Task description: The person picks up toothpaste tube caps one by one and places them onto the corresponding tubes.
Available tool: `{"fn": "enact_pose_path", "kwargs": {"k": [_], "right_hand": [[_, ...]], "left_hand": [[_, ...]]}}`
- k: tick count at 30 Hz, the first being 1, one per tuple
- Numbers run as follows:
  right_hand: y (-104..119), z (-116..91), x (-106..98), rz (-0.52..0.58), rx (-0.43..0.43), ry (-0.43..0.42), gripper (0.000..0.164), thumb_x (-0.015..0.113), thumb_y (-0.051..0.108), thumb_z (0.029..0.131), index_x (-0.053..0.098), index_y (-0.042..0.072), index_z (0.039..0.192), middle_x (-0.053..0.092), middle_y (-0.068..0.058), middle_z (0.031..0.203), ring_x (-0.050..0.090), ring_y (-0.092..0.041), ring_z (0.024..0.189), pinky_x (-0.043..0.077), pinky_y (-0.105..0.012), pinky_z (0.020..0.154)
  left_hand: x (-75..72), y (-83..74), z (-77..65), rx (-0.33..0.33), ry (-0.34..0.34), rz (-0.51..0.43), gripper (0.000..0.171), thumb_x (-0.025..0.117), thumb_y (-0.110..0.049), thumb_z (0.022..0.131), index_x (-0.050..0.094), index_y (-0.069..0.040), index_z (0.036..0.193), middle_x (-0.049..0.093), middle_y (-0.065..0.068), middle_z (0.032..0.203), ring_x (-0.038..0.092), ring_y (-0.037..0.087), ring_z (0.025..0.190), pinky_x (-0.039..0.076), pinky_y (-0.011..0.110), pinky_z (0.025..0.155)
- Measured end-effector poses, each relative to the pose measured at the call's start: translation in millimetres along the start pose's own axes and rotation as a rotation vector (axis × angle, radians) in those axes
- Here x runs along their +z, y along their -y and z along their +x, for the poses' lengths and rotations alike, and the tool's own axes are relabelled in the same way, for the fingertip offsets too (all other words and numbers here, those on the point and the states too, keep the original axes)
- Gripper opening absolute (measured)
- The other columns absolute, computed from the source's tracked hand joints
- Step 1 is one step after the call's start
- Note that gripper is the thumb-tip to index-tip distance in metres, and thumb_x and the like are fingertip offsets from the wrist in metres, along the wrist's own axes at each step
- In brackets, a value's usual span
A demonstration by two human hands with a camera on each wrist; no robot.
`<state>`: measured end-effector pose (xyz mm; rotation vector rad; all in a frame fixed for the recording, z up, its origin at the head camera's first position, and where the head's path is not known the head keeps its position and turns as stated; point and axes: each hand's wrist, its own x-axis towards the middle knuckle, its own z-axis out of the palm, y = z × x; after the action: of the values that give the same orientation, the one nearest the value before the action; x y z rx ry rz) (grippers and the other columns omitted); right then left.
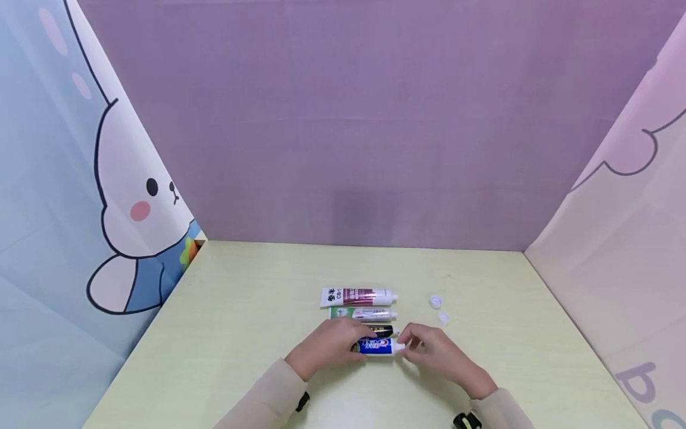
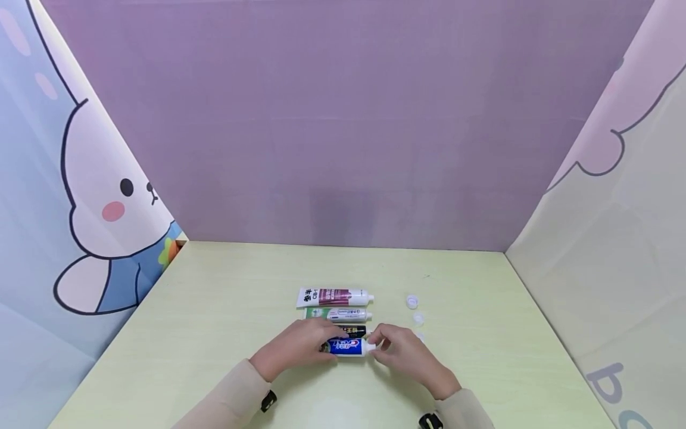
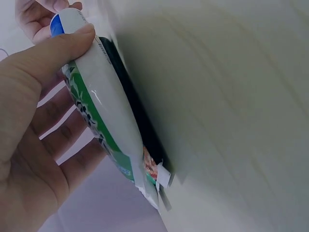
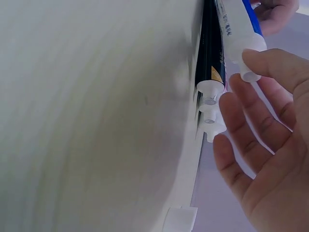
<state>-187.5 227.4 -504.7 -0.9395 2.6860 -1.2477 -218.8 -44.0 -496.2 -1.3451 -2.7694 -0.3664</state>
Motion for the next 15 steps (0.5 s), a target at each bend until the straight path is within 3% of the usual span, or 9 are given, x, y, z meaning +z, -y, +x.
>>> {"fn": "enact_pose_path", "kwargs": {"k": [7, 15], "right_hand": [[0.5, -0.5, 0.6, -0.020, 0.072, 0.048, 0.014, 0.075, 0.011, 0.089, 0.067, 0.017, 0.098, 0.069, 0.007, 0.100, 0.064, -0.010, 0.084, 0.056, -0.027, 0.073], [-0.2, -0.4, 0.8, -0.042, 0.127, 0.072, 0.012, 0.075, 0.015, 0.091, 0.066, 0.019, 0.098, 0.068, 0.009, 0.098, 0.064, -0.009, 0.084, 0.055, -0.027, 0.073]], "left_hand": [[3.8, -3.1, 2.0, -0.014, 0.036, 0.010, 0.046, 0.084, -0.036, 0.081, 0.071, -0.023, 0.122, 0.070, -0.009, 0.116, 0.064, 0.004, 0.103, 0.051, 0.026, 0.092], [8.9, -4.2, 3.9, -0.034, 0.080, 0.004, 0.045, 0.082, -0.038, 0.083, 0.070, -0.024, 0.124, 0.068, -0.009, 0.120, 0.063, 0.006, 0.108, 0.051, 0.026, 0.093]]}}
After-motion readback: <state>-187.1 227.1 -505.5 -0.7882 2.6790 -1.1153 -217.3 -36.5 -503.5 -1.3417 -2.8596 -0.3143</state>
